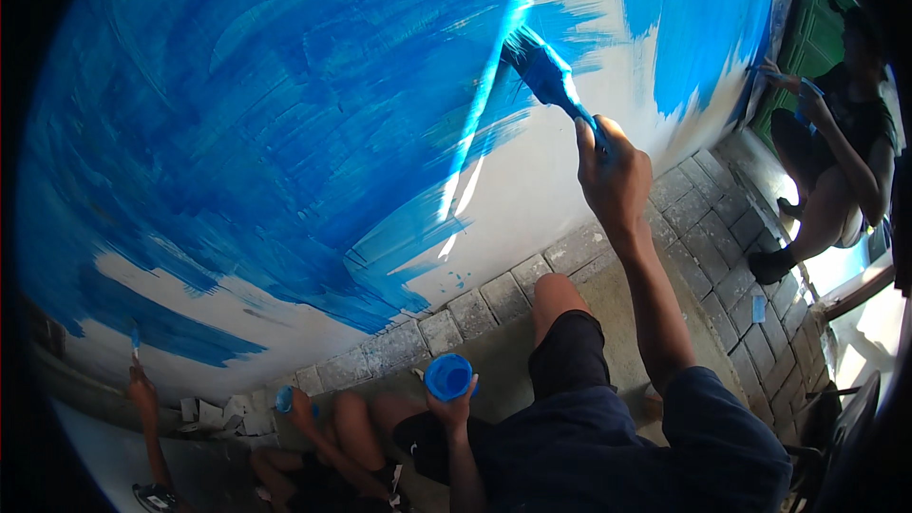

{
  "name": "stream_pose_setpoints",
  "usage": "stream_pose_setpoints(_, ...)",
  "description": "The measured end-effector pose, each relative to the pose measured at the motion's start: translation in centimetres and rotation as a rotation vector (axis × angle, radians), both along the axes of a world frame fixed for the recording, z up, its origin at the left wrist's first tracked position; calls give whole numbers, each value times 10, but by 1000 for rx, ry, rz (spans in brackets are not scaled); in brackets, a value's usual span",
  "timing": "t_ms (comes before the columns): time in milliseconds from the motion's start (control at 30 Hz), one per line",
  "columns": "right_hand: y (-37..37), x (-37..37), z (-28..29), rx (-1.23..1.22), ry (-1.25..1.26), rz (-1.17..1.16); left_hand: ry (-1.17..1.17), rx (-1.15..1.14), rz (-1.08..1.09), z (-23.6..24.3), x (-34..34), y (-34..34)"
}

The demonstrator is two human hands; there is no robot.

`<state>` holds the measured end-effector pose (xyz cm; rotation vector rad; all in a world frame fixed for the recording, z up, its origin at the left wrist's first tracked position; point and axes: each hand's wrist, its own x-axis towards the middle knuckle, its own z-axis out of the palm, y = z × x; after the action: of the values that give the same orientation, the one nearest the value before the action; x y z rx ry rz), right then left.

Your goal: Painting a wall with blue paint using a brush.

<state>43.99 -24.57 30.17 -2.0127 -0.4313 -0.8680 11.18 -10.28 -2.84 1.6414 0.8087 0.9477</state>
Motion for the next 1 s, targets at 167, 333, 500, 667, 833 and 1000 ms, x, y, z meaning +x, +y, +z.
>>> stream_pose_setpoints(167, -13, -16, -18, -140, 41, 113, -118, -44, 43, 15, 5, -4)
stream_pose_setpoints(333, -18, -13, 23, 125, -59, 76, 11, 35, -2, 15, 8, -6)
stream_pose_setpoints(500, -11, 8, -35, -195, 13, 103, -29, 26, -41, 11, 10, -10)
stream_pose_setpoints(667, -32, -13, -40, -199, 44, 190, -109, -49, -22, 25, 11, -15)
stream_pose_setpoints(833, -13, -2, 16, -7, -112, 109, 11, 66, -94, 16, 21, -14)
stream_pose_setpoints(1000, -5, 22, -56, -125, 5, 92, -35, 19, -88, 20, 19, -25)
